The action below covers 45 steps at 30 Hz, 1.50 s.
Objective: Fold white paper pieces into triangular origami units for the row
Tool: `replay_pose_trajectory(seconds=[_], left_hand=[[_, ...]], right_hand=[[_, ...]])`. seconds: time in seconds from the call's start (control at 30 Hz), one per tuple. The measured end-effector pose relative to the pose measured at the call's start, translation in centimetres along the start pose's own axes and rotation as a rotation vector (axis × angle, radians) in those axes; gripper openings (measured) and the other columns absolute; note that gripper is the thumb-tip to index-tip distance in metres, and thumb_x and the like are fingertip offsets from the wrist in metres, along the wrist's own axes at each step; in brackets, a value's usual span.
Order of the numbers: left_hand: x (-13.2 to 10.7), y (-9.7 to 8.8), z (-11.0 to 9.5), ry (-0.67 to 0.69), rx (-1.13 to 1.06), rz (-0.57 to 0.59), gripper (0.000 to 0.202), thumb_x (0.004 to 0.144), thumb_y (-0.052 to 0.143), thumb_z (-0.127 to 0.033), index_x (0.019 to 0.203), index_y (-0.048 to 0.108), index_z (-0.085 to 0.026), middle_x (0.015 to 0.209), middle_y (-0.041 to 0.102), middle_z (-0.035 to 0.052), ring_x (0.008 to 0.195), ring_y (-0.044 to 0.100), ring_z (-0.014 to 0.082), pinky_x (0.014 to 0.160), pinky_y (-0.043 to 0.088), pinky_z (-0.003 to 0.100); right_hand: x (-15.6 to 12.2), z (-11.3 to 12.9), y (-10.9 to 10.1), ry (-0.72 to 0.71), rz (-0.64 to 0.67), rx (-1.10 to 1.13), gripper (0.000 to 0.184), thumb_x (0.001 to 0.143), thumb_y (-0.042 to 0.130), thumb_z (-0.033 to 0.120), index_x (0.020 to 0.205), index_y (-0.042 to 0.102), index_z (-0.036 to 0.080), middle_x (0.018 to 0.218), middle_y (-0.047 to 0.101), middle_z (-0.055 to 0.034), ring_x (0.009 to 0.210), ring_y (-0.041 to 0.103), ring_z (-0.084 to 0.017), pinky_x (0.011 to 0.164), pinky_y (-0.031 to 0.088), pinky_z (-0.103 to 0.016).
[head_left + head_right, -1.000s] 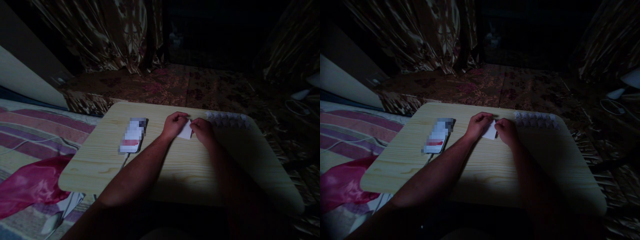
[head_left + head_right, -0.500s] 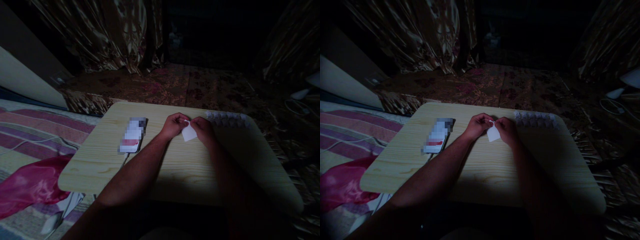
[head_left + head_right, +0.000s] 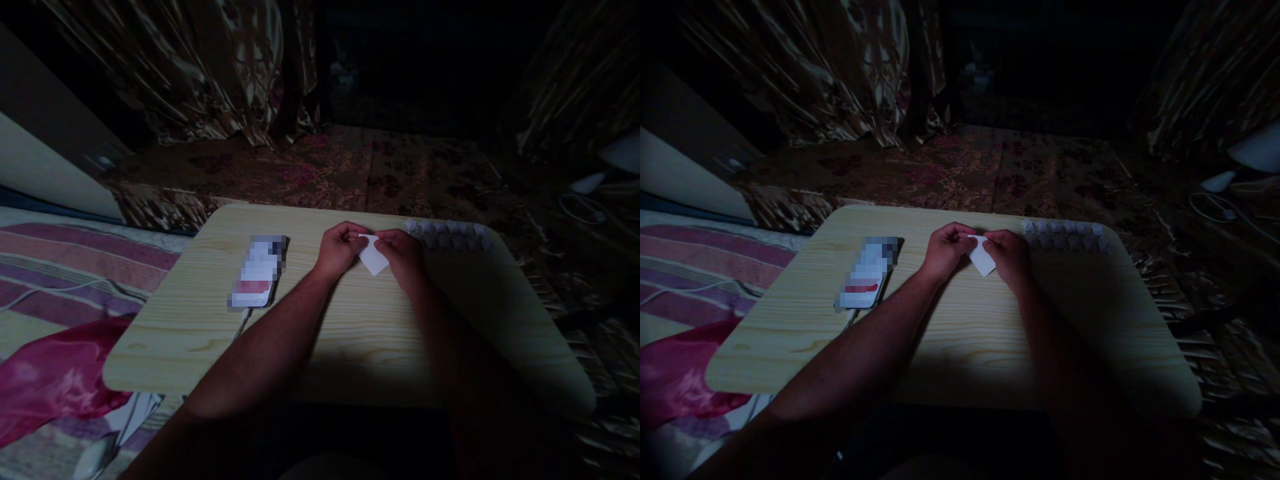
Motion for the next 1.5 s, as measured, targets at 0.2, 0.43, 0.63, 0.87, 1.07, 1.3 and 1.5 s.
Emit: replay_pose_trajectory(seconds=[0.2, 0.43, 0.63, 0.87, 1.07, 1.3, 1.5], left_hand=[[-0.13, 0.17, -0.01, -0.010, -0.012, -0.010, 0.021, 0.063, 0.082, -0.023, 0.079, 0.072, -0.014, 0.070, 0.071, 0.0011, 0.059, 0.061, 0.0101, 0.058, 0.047, 0.023], [-0.24, 0.22, -0.06, -0.005, 0.009, -0.013, 0.019, 0.064, 0.080, -0.023, 0.079, 0.072, -0.015, 0.068, 0.071, 0.0007, 0.057, 0.059, 0.0101, 0.057, 0.047, 0.023], [-0.20, 0.21, -0.05, 0.004, 0.016, -0.017, 0.019, 0.063, 0.080, -0.023, 0.079, 0.072, -0.015, 0.068, 0.070, 0.0005, 0.057, 0.059, 0.0097, 0.057, 0.046, 0.022], [-0.27, 0.27, -0.04, 0.011, 0.050, -0.008, 0.020, 0.063, 0.080, -0.023, 0.080, 0.073, -0.015, 0.069, 0.070, 0.0006, 0.058, 0.059, 0.0100, 0.057, 0.046, 0.023], [-0.43, 0.51, -0.17, 0.050, 0.067, 0.018, 0.017, 0.065, 0.081, -0.025, 0.078, 0.074, -0.016, 0.065, 0.067, -0.0007, 0.055, 0.055, 0.0090, 0.054, 0.042, 0.022], [-0.38, 0.30, -0.04, 0.043, 0.089, -0.026, 0.017, 0.064, 0.081, -0.025, 0.076, 0.073, -0.017, 0.063, 0.066, -0.0011, 0.053, 0.053, 0.0090, 0.052, 0.040, 0.022], [-0.45, 0.30, -0.26, 0.048, 0.109, -0.040, 0.016, 0.065, 0.081, -0.026, 0.075, 0.073, -0.016, 0.062, 0.066, -0.0010, 0.053, 0.053, 0.0091, 0.051, 0.040, 0.022]], right_hand=[[-0.05, -0.18, 0.02, 0.013, -0.021, -0.020, 0.029, 0.072, 0.075, 0.041, 0.091, 0.073, 0.019, 0.078, 0.077, -0.0046, 0.069, 0.070, -0.020, 0.058, 0.051, -0.028], [-0.05, -0.29, -0.05, -0.004, -0.027, -0.041, 0.027, 0.073, 0.074, 0.041, 0.089, 0.074, 0.019, 0.074, 0.075, -0.0035, 0.064, 0.068, -0.019, 0.056, 0.049, -0.028], [-0.23, 0.00, 0.04, 0.015, -0.039, -0.020, 0.027, 0.072, 0.074, 0.040, 0.088, 0.073, 0.018, 0.072, 0.074, -0.0030, 0.064, 0.067, -0.018, 0.056, 0.048, -0.027], [-0.19, -0.14, -0.03, 0.051, -0.077, -0.057, 0.023, 0.073, 0.072, 0.041, 0.080, 0.071, 0.019, 0.064, 0.069, 0.0004, 0.057, 0.060, -0.015, 0.051, 0.042, -0.025], [-0.28, -0.08, 0.20, 0.024, -0.062, -0.070, 0.020, 0.073, 0.071, 0.039, 0.079, 0.072, 0.020, 0.064, 0.070, 0.0001, 0.059, 0.062, -0.016, 0.051, 0.043, -0.025], [-0.50, 0.26, 0.48, 0.037, -0.054, -0.080, 0.023, 0.071, 0.071, 0.039, 0.083, 0.073, 0.018, 0.069, 0.073, -0.0027, 0.062, 0.067, -0.019, 0.053, 0.047, -0.026], [-0.48, 0.21, 0.57, 0.032, -0.033, -0.072, 0.023, 0.071, 0.072, 0.037, 0.084, 0.073, 0.017, 0.069, 0.073, -0.0027, 0.061, 0.066, -0.018, 0.052, 0.047, -0.026]])
Point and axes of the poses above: each hand's wrist, its own x-axis towards the middle knuckle, its own y-axis out of the palm, z = x × y, the point moved 5 cm from there along x, towards the middle knuckle
